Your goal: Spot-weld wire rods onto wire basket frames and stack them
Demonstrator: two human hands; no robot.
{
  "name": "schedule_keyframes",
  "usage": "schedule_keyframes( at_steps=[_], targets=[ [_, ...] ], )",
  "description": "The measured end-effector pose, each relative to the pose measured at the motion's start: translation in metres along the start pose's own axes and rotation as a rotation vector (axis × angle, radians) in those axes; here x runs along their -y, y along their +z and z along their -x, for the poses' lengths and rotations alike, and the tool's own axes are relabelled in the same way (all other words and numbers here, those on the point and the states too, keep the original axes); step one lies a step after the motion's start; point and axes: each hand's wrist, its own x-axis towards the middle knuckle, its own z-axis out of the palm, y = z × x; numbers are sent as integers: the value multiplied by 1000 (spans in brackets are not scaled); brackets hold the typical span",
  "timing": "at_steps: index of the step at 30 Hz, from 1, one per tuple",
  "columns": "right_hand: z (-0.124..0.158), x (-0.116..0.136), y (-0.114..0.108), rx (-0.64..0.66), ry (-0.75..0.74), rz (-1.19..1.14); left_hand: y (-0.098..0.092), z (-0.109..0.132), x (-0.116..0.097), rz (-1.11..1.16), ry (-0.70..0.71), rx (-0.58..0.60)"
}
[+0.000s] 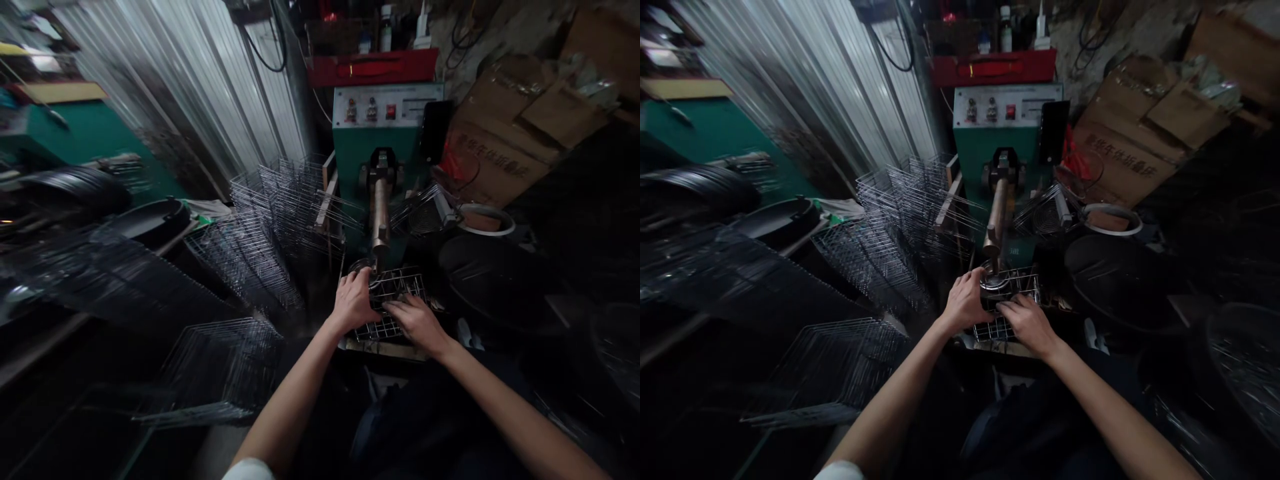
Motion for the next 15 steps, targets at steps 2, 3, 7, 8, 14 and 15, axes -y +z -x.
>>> schedule_keyframes(
  at_steps=[2,3,7,8,14,15],
  targets=[
    [-2,-2,1,3,10,8,-1,-4,1,-2,-11,13],
    [-4,-2,1,9,19,10,-1,-6,2,-2,-14,18],
    [-13,-5,-2,16,59,-6,-4,-14,4,-11,-7,3],
    [-16,-6,-2,14,57,-22,-4,-16,4,-15,-1,-5],
    [-22,-3,-4,-1,79,-58,-3,-20,8,-31,13,-15],
    [-23,-3,-3,-3,95,-43,-3,-22,9,-32,11,-9]
  ],
)
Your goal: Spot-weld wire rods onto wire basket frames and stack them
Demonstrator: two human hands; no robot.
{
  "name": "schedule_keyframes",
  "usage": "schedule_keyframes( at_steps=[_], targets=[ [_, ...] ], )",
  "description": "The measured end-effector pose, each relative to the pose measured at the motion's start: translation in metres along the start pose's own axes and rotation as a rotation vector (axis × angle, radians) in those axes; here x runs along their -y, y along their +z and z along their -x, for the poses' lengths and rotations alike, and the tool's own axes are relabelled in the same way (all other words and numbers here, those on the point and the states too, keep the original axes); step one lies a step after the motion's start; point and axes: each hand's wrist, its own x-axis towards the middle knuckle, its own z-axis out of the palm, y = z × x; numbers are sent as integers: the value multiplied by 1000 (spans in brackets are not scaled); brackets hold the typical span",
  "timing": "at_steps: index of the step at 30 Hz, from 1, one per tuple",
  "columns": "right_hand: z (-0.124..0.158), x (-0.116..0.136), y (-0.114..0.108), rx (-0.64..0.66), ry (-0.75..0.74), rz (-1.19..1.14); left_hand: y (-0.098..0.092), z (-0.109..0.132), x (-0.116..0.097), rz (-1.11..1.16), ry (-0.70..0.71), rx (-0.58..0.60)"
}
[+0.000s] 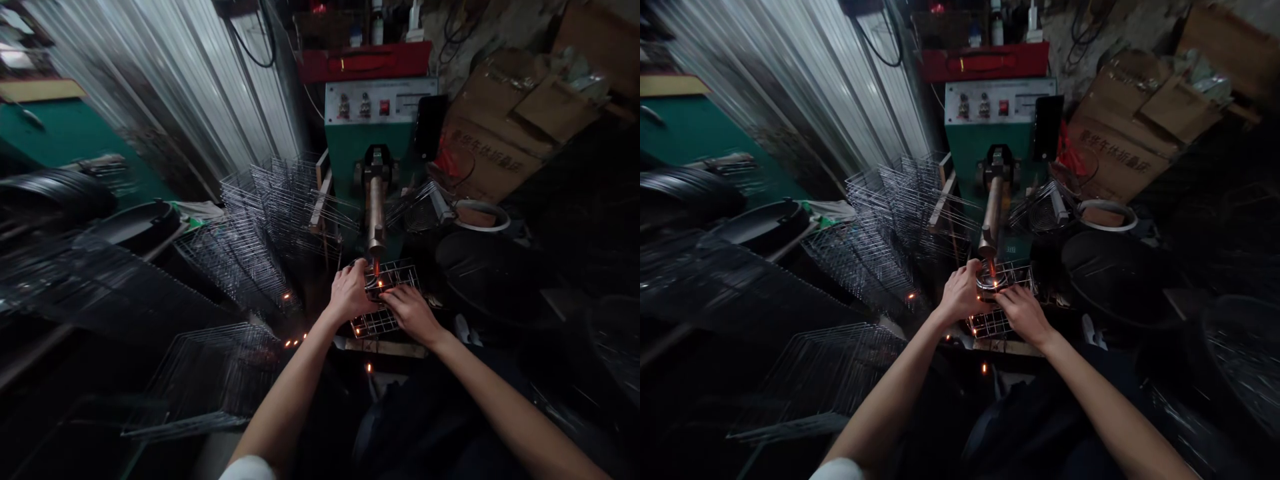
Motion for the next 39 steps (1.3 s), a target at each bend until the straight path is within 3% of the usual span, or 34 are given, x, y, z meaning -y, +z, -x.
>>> schedule_keyframes(
  at_steps=[11,18,29,35,39],
  targets=[
    [-23,-22,9,-136,144,162,-5,-33,10,-59,-16,14],
    [-28,-25,3,-40,100,201,-11,-41,16,-69,3,113],
    [-26,-23,2,-21,53,276,-7,-42,23,-46,46,61],
    [-46,-35,-1,31,86,272,-6,-58,31,0,-53,109],
    [-53,-40,-2,49,100,239,-10,-69,36,-34,-7,80]
  ],
)
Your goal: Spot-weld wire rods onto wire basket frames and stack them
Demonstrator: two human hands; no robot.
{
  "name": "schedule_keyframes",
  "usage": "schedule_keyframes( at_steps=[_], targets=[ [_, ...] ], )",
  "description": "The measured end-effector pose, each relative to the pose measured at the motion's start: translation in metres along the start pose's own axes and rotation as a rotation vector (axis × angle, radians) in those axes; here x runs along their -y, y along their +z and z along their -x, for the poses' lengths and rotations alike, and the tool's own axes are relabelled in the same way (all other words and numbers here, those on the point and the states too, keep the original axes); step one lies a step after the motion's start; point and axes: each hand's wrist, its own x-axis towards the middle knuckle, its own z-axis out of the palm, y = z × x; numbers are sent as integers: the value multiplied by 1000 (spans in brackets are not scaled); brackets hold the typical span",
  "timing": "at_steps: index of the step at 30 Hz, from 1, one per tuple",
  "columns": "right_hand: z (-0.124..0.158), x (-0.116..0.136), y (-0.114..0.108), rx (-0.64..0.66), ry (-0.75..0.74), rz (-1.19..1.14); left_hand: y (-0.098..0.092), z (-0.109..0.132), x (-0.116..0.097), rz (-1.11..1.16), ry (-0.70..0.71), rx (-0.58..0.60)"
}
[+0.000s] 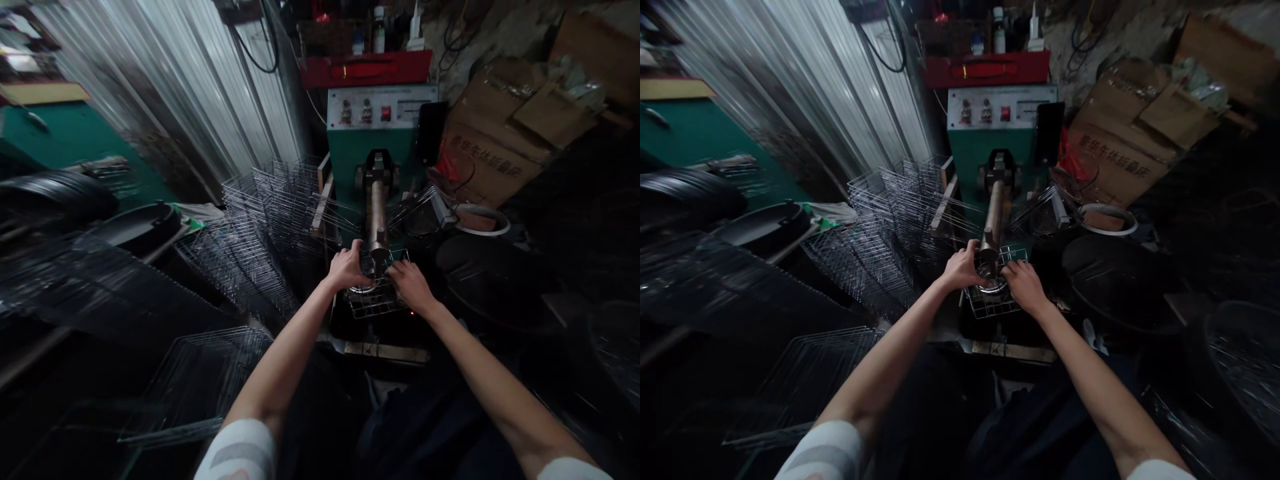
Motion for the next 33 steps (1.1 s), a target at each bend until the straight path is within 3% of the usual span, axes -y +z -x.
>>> schedule_keyframes(
  at_steps=[6,9,13,15,18,21,23,26,29,33],
  targets=[
    [-2,-3,9,-22,8,-85,0,-6,-1,1,46,12],
    [-3,-6,7,-45,1,-262,-3,-5,1,55,63,20],
    [13,-16,-8,-114,54,-454,2,15,35,191,117,-36],
    [31,-21,-17,-155,150,-571,21,32,63,313,76,-44],
    [61,-23,-24,-167,363,-798,70,55,96,650,-26,84],
    [83,-13,-23,-174,605,-1055,118,65,103,978,-116,160],
    [92,-3,-22,-192,733,-1180,133,66,98,1066,-150,148],
    [100,9,-27,-209,816,-1231,131,75,91,997,-186,113],
    [111,15,-44,-121,798,-1265,115,103,86,864,-171,80],
    [121,24,-78,121,530,-1477,94,145,65,709,-26,60]
  ],
)
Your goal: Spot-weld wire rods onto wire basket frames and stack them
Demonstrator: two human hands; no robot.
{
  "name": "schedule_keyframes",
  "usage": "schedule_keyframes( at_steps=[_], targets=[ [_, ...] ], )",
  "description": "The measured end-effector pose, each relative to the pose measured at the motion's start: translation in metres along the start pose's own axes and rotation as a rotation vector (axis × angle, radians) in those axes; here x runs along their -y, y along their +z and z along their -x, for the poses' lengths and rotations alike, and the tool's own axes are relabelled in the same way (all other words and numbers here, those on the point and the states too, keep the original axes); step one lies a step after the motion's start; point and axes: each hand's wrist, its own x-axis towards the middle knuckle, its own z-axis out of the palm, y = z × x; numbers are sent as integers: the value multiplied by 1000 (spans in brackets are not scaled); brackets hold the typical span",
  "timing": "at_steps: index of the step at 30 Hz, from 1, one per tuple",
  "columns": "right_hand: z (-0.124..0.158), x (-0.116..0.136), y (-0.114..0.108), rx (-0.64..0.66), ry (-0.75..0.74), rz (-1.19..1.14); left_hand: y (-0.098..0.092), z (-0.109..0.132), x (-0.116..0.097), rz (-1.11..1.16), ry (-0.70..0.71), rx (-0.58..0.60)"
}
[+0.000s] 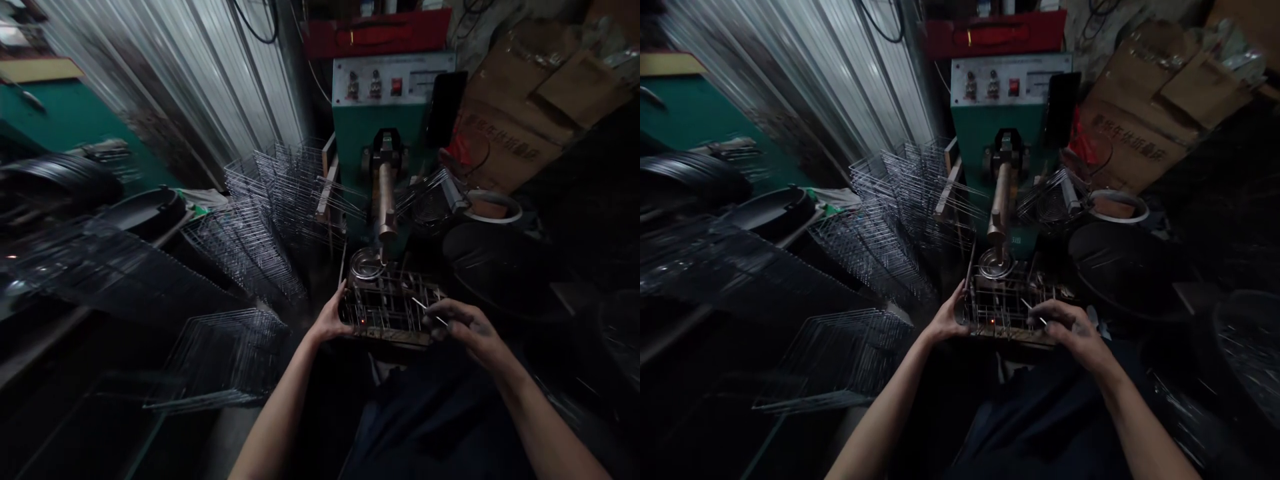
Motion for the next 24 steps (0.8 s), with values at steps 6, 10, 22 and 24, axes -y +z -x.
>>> schedule_keyframes(
  at_steps=[6,10,22,24],
  targets=[
    [-18,4,31,281,-180,480,17,-6,-70,-438,-18,95],
    [-42,-35,44,265,-348,932,24,-22,-106,-634,31,87],
    [-48,-49,29,89,-569,1145,11,-36,-134,-633,50,-18],
    [-50,-44,29,66,-550,1084,10,-38,-134,-628,55,-31]
  ],
)
